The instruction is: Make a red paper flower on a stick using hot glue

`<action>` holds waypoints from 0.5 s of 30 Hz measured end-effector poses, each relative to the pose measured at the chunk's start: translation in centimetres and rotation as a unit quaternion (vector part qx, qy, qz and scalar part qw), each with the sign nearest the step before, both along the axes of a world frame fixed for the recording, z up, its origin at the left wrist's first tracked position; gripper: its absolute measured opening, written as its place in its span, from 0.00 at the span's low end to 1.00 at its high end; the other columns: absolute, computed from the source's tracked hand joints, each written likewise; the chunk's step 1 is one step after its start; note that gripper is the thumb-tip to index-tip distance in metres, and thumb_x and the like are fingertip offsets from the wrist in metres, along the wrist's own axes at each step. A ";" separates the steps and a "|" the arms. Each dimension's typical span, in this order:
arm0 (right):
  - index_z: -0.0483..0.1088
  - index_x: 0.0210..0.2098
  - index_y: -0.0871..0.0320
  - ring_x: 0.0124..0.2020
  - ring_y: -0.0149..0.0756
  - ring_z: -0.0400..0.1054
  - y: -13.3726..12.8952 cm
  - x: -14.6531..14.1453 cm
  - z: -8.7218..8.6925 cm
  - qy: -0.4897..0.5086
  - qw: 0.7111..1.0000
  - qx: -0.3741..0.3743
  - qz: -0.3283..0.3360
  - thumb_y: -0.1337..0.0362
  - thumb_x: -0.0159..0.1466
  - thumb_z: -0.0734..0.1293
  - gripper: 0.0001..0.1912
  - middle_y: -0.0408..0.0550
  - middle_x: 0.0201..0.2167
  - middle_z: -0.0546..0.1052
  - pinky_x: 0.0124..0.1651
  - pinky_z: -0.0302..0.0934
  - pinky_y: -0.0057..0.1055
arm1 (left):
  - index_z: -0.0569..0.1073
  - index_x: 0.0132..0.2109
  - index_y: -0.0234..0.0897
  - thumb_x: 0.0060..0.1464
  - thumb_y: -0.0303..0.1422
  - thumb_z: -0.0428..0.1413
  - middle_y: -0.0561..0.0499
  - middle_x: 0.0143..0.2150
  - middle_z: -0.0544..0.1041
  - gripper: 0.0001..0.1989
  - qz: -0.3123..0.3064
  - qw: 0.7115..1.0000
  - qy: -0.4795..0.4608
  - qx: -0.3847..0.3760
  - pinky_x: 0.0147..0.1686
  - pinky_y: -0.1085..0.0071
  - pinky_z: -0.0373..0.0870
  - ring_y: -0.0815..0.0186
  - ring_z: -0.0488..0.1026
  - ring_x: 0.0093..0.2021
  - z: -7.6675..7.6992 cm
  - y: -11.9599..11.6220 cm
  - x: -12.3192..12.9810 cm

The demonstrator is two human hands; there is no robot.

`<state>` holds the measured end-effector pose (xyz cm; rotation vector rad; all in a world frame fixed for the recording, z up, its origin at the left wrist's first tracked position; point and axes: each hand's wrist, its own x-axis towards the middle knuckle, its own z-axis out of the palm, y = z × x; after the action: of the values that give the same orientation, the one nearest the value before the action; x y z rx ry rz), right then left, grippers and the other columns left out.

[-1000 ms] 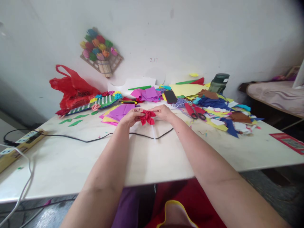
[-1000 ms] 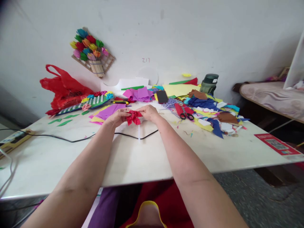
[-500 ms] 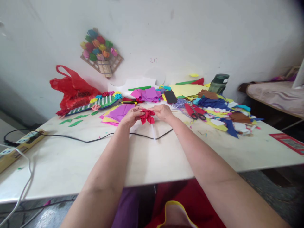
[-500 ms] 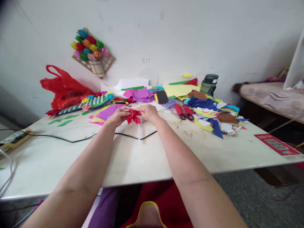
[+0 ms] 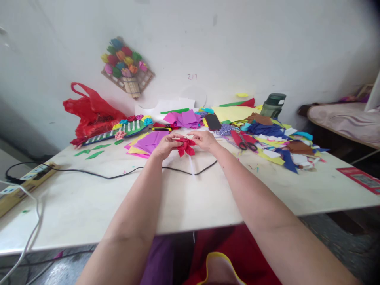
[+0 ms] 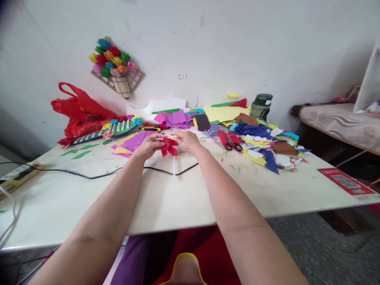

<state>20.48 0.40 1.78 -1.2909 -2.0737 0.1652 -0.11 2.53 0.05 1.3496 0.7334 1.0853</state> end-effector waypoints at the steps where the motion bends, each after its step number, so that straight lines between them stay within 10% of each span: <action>1: 0.78 0.51 0.53 0.39 0.37 0.75 0.1 0.1 0.0 0.002 1.000 -0.003 0.002 0.70 0.61 0.64 0.21 0.45 0.38 0.83 0.43 0.65 0.30 | 0.77 0.38 0.34 0.32 0.28 0.69 0.50 0.30 0.80 0.20 0.000 1.000 0.003 0.006 0.34 0.68 0.73 0.66 0.77 0.28 0.0 0.0 0.0; 15: 0.80 0.34 0.56 0.33 0.34 0.73 1.5 1.5 -1.1 0.068 0.997 -0.036 0.027 0.62 0.58 0.71 0.07 0.45 0.31 0.82 0.37 0.61 0.27 | 0.79 0.35 0.34 0.30 0.29 0.72 0.49 0.30 0.81 0.19 -0.007 0.998 0.034 0.053 0.33 0.68 0.73 0.64 0.77 0.29 0.0 -0.1 0.0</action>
<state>22.01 1.86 0.68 -1.2317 -2.0028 0.3465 -0.13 2.40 0.09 1.4856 0.7238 1.0831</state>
